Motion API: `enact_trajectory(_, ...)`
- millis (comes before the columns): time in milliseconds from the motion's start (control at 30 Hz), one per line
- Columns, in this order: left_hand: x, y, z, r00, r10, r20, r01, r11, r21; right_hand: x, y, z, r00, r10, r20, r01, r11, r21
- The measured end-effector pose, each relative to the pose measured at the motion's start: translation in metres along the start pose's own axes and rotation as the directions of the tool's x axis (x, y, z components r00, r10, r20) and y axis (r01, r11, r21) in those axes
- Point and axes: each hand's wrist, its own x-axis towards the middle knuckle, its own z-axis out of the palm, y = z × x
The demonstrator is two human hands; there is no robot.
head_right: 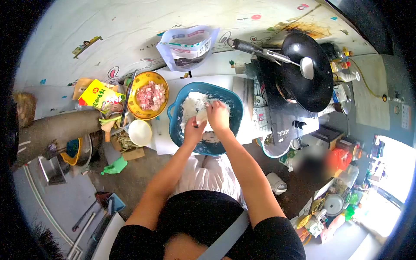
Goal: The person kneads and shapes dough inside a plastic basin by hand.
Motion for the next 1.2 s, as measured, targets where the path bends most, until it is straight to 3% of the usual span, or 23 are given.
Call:
enact_trajectory(33, 0.000, 0.011, -0.005, 1.000, 0.001, 0.009, -0.001, 1.000, 0.009, -0.005, -0.007, -0.007, 0.999, -0.025, -0.030, 0.026, 1.000, 0.002)
enact_trajectory(67, 0.001, 0.022, -0.011, 0.990, 0.135, 0.036, -0.139, 0.983, 0.123, -0.010, -0.014, -0.012, 0.997, -0.051, -0.058, 0.051, 0.999, 0.004)
enact_trajectory(133, 0.004, 0.025, -0.014, 0.991, 0.129, 0.042, -0.135, 0.974, 0.185, -0.016, -0.029, -0.025, 0.988, -0.133, -0.083, 0.136, 0.990, 0.042)
enact_trajectory(233, 0.012, 0.004, -0.020, 0.977, 0.205, 0.054, -0.212, 0.917, 0.339, -0.025, -0.012, -0.010, 0.997, 0.082, -0.009, -0.079, 0.984, 0.161)
enact_trajectory(300, 0.013, -0.009, -0.021, 0.972, 0.226, 0.065, -0.234, 0.903, 0.360, -0.030, -0.017, -0.002, 0.998, 0.031, -0.058, -0.033, 0.998, -0.047)
enact_trajectory(367, 0.009, -0.010, -0.021, 0.923, 0.383, 0.035, -0.369, 0.855, 0.366, -0.036, -0.017, 0.016, 0.994, 0.023, -0.103, -0.033, 0.994, -0.100)
enact_trajectory(433, 0.018, -0.010, -0.023, 0.859, 0.512, 0.030, -0.475, 0.773, 0.420, -0.038, -0.010, 0.028, 0.988, -0.148, -0.046, 0.139, 0.976, -0.166)
enact_trajectory(467, 0.016, -0.007, -0.021, 0.907, 0.421, -0.020, -0.384, 0.844, 0.376, -0.039, -0.012, 0.034, 0.991, -0.128, -0.029, 0.116, 0.958, -0.262)
enact_trajectory(500, 0.018, -0.005, -0.022, 0.930, 0.367, 0.033, -0.346, 0.840, 0.418, -0.037, -0.017, 0.036, 0.994, -0.105, -0.016, 0.093, 0.930, -0.356)
enact_trajectory(567, 0.026, -0.002, -0.026, 0.961, 0.241, 0.132, -0.275, 0.820, 0.502, -0.027, -0.012, 0.040, 0.988, -0.149, -0.032, 0.130, 0.935, -0.330)
enact_trajectory(600, 0.028, 0.005, -0.027, 0.947, 0.284, 0.152, -0.321, 0.796, 0.513, -0.025, -0.008, 0.042, 0.986, -0.166, -0.036, 0.146, 0.937, -0.318)
enact_trajectory(700, 0.034, 0.010, -0.023, 0.965, 0.205, 0.163, -0.261, 0.777, 0.572, -0.006, 0.005, 0.051, 0.989, -0.147, -0.016, 0.133, 0.933, -0.334)
enact_trajectory(733, 0.036, 0.008, -0.019, 0.961, 0.247, 0.127, -0.274, 0.762, 0.588, -0.001, 0.008, 0.055, 0.991, -0.132, 0.000, 0.124, 0.929, -0.349)
enact_trajectory(867, 0.022, 0.024, -0.016, 0.978, 0.204, 0.045, -0.197, 0.827, 0.526, 0.017, 0.013, 0.063, 0.996, -0.092, -0.001, 0.088, 0.955, -0.283)
enact_trajectory(967, -0.005, 0.030, -0.001, 0.946, 0.243, -0.214, -0.110, 0.862, 0.494, 0.025, 0.013, 0.063, 0.992, -0.125, 0.021, 0.125, 0.933, -0.338)
enact_trajectory(1033, -0.023, 0.007, 0.010, 0.972, -0.207, -0.111, 0.219, 0.969, 0.116, 0.026, 0.015, 0.065, 0.992, -0.124, 0.028, 0.126, 0.937, -0.325)
enact_trajectory(1067, -0.031, -0.003, 0.018, 0.980, -0.189, -0.058, 0.195, 0.973, 0.123, 0.026, 0.016, 0.066, 0.992, -0.124, 0.027, 0.126, 0.940, -0.318)
enact_trajectory(1133, -0.039, -0.035, 0.042, 0.970, -0.243, -0.024, 0.233, 0.952, -0.199, 0.026, 0.015, 0.064, 0.994, -0.108, 0.027, 0.111, 0.947, -0.303)
enact_trajectory(1200, -0.029, -0.036, 0.038, 0.942, -0.328, 0.075, 0.331, 0.860, -0.389, 0.026, 0.020, 0.066, 0.993, -0.121, 0.014, 0.120, 0.956, -0.266)
